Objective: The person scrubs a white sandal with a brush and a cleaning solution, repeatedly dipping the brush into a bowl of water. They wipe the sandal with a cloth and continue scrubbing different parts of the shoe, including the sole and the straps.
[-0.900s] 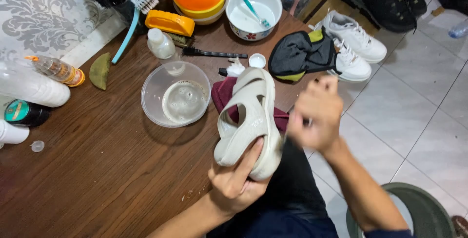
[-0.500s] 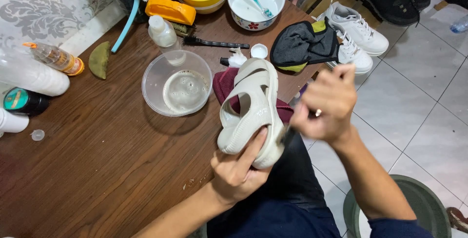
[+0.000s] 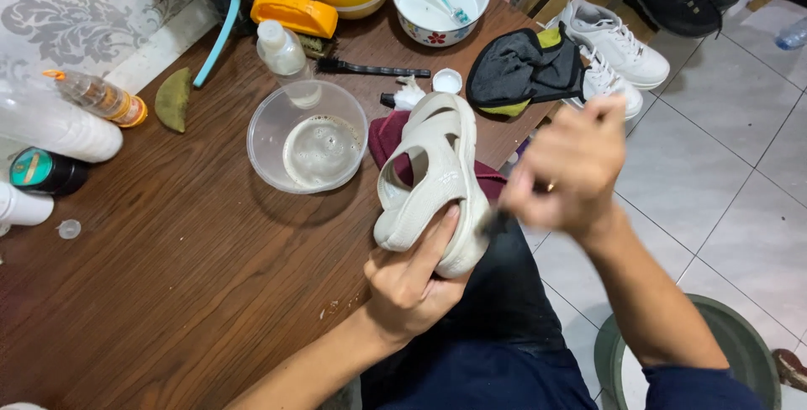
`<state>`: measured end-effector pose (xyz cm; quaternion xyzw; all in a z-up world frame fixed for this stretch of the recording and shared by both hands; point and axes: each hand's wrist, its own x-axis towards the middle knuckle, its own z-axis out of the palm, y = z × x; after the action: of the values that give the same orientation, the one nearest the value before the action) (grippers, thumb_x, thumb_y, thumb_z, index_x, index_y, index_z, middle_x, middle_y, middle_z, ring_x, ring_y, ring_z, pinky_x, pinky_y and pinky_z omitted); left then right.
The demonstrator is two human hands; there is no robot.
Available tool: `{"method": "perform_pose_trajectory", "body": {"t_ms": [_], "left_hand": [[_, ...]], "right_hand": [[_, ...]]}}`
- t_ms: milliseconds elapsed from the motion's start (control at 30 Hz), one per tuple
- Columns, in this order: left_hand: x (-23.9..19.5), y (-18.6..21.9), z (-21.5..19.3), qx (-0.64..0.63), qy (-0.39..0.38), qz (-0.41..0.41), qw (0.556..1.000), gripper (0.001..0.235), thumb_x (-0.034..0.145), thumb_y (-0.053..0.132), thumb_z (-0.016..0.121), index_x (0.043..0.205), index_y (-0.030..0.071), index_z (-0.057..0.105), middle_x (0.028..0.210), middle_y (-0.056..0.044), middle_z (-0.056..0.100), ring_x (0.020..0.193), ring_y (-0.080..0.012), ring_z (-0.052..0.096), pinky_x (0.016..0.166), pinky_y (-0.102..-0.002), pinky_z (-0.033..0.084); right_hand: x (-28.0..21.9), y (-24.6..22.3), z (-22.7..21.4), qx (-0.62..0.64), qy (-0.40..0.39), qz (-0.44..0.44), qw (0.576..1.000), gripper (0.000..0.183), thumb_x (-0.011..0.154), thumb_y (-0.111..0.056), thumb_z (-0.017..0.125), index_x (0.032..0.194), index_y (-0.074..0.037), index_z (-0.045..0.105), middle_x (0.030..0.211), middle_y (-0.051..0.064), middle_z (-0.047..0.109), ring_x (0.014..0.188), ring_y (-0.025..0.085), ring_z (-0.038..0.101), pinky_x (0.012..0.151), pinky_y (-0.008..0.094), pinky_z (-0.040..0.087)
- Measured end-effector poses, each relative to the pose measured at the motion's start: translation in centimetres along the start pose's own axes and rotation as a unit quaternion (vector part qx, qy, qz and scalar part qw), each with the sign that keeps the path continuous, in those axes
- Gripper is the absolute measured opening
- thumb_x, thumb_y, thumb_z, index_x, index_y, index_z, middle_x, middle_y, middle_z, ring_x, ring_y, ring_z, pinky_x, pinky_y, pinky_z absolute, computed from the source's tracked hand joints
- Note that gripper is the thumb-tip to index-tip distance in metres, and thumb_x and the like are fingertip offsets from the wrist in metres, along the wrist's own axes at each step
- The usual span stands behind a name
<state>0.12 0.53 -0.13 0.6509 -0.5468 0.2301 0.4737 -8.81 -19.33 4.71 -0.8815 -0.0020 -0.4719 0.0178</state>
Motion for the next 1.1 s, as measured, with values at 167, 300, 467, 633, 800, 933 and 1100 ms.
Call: {"method": "perform_pose_trajectory", "body": {"t_ms": [167,300,467,633,800,933,1100], "left_hand": [[-0.2,-0.2,0.0,-0.013,-0.008,0.000,1.000,0.034,0.089,0.011,0.074,0.122,0.002,0.071,0.116,-0.012,0.077,0.104,-0.0279,0.080,0.097,-0.038,0.061],[-0.2,0.1,-0.1,-0.009,0.000,-0.004,1.000,0.032,0.092,0.015,0.075,0.121,0.002,0.071,0.114,-0.011,0.078,0.100,-0.0254,0.081,0.092,-0.035,0.063],[0.1,0.0,-0.4,-0.022,-0.007,-0.011,1.000,0.041,0.082,0.007,0.068,0.122,-0.001,0.070,0.116,-0.016,0.076,0.099,-0.0261,0.081,0.090,-0.034,0.064],[0.4,0.1,0.0,-0.020,0.016,-0.027,0.999,0.041,0.087,0.024,0.086,0.118,0.001,0.072,0.111,-0.013,0.078,0.094,-0.0256,0.082,0.091,-0.036,0.064],[0.3,0.1,-0.2,-0.015,0.008,-0.024,1.000,0.036,0.090,0.018,0.080,0.119,0.000,0.072,0.113,-0.013,0.077,0.099,-0.0260,0.081,0.095,-0.036,0.063],[-0.5,-0.1,-0.1,-0.020,-0.016,-0.016,1.000,0.046,0.080,-0.002,0.055,0.123,0.000,0.070,0.117,-0.016,0.076,0.100,-0.0298,0.081,0.091,-0.038,0.065],[-0.4,-0.1,0.0,-0.025,-0.014,-0.016,0.999,0.034,0.090,0.011,0.073,0.122,0.000,0.070,0.116,-0.015,0.077,0.102,-0.0279,0.081,0.095,-0.038,0.063]], "right_hand": [[0.9,-2.2,-0.9,0.007,0.004,-0.018,1.000,0.017,0.061,-0.004,0.042,0.055,-0.013,0.029,0.052,0.002,0.025,0.052,0.024,0.019,0.074,0.045,0.024],[-0.5,0.7,-0.4,-0.011,0.007,0.017,1.000,0.026,0.071,-0.006,0.048,0.053,-0.011,0.031,0.049,0.002,0.026,0.054,0.022,0.019,0.075,0.045,0.023],[-0.1,-1.0,-0.8,0.023,0.006,0.005,1.000,0.024,0.072,-0.007,0.046,0.055,-0.012,0.030,0.053,0.002,0.028,0.051,0.022,0.023,0.074,0.044,0.021],[0.1,-1.7,-0.7,0.019,0.029,-0.021,0.999,0.014,0.061,-0.009,0.043,0.055,-0.016,0.032,0.052,0.001,0.033,0.054,0.024,0.024,0.079,0.046,0.027],[-0.9,0.8,0.1,-0.010,0.034,0.013,0.999,0.020,0.063,-0.005,0.046,0.050,-0.013,0.033,0.048,0.004,0.023,0.054,0.023,0.022,0.075,0.047,0.026],[-0.3,-1.7,0.0,0.056,0.018,-0.015,0.998,0.018,0.063,-0.012,0.044,0.052,-0.017,0.030,0.047,0.001,0.028,0.051,0.020,0.023,0.077,0.041,0.024],[1.1,-3.1,-0.5,0.056,0.006,-0.005,0.998,0.016,0.061,-0.009,0.041,0.055,-0.015,0.028,0.051,0.000,0.025,0.051,0.023,0.019,0.072,0.044,0.019]]}}
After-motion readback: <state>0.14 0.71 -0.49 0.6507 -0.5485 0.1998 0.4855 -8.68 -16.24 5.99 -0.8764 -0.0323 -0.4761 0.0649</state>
